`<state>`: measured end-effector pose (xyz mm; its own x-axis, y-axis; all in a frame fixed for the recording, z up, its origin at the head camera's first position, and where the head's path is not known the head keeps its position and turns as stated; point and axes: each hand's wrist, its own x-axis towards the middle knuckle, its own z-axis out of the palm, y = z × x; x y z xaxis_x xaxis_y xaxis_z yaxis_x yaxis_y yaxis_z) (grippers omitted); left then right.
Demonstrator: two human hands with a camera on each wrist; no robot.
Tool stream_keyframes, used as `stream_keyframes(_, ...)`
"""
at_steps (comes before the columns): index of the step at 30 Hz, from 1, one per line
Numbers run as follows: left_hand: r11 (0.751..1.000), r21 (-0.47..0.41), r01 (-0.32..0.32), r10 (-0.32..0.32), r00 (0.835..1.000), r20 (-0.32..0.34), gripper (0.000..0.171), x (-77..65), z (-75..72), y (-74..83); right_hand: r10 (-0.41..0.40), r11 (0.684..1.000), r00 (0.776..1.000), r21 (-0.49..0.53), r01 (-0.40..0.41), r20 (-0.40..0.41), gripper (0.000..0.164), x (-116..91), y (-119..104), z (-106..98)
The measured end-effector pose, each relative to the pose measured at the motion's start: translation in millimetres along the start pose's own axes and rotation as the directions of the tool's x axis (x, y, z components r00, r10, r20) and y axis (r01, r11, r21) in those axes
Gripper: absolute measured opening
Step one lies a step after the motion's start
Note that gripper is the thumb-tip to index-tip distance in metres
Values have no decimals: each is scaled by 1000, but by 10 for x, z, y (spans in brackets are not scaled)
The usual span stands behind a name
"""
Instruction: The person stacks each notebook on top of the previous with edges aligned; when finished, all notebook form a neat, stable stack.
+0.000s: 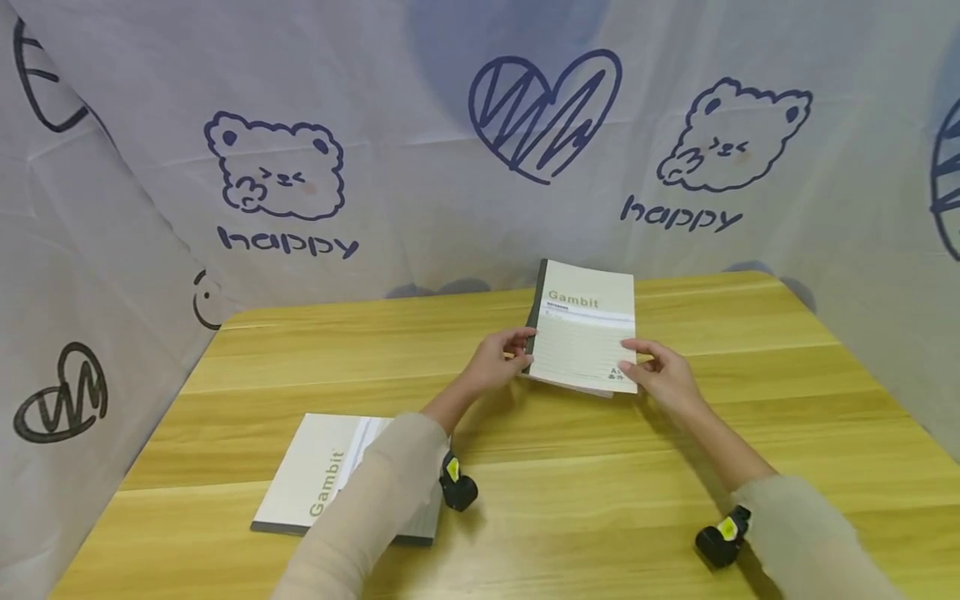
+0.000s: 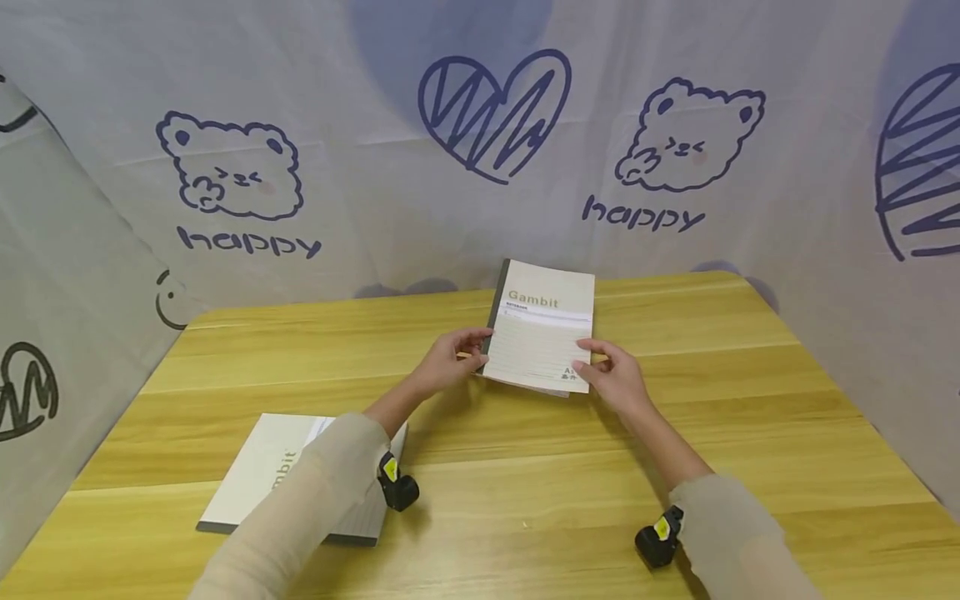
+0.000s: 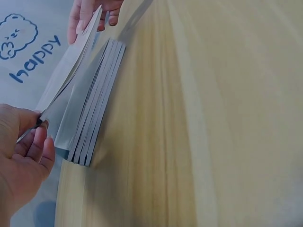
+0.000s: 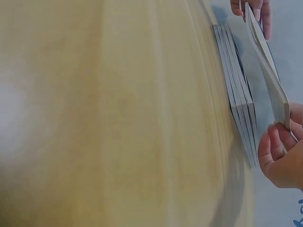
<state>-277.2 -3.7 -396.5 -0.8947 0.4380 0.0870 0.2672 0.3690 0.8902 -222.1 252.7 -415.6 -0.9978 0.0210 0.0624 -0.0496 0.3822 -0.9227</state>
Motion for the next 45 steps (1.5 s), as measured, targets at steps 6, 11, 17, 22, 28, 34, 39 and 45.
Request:
stream_keyframes(6,999,29,27,-26,999,-34,38,122,0,-85,37,999,999,12,-36,-27,44,87,-21,40)
stream_keyframes(11,998,41,42,-40,997,-68,36,181,18,-110,55,998,998,13,-54,-42,44,122,-23,75)
stream_keyframes(17,998,46,49,-44,993,-107,34,235,39,-137,56,998,995,16,-55,-78,42,156,10,134)
stream_keyframes(22,997,49,52,-47,992,-115,33,262,49,-160,82,997,990,-5,-83,-118,42,154,13,190)
stream_keyframes(28,997,72,37,-26,988,-153,31,292,68,-171,110,994,982,-5,-112,-155,41,161,23,261)
stream_keyframes(34,995,94,30,-12,982,-186,30,314,104,-191,148,989,968,26,-146,-203,40,184,47,315)
stream_keyframes(39,994,96,53,-33,979,-201,30,313,127,-197,156,987,961,8,-158,-229,40,187,22,342)
stream_keyframes(45,994,87,63,-43,975,-218,29,300,148,-211,135,981,955,-99,-166,-265,40,171,-19,372)
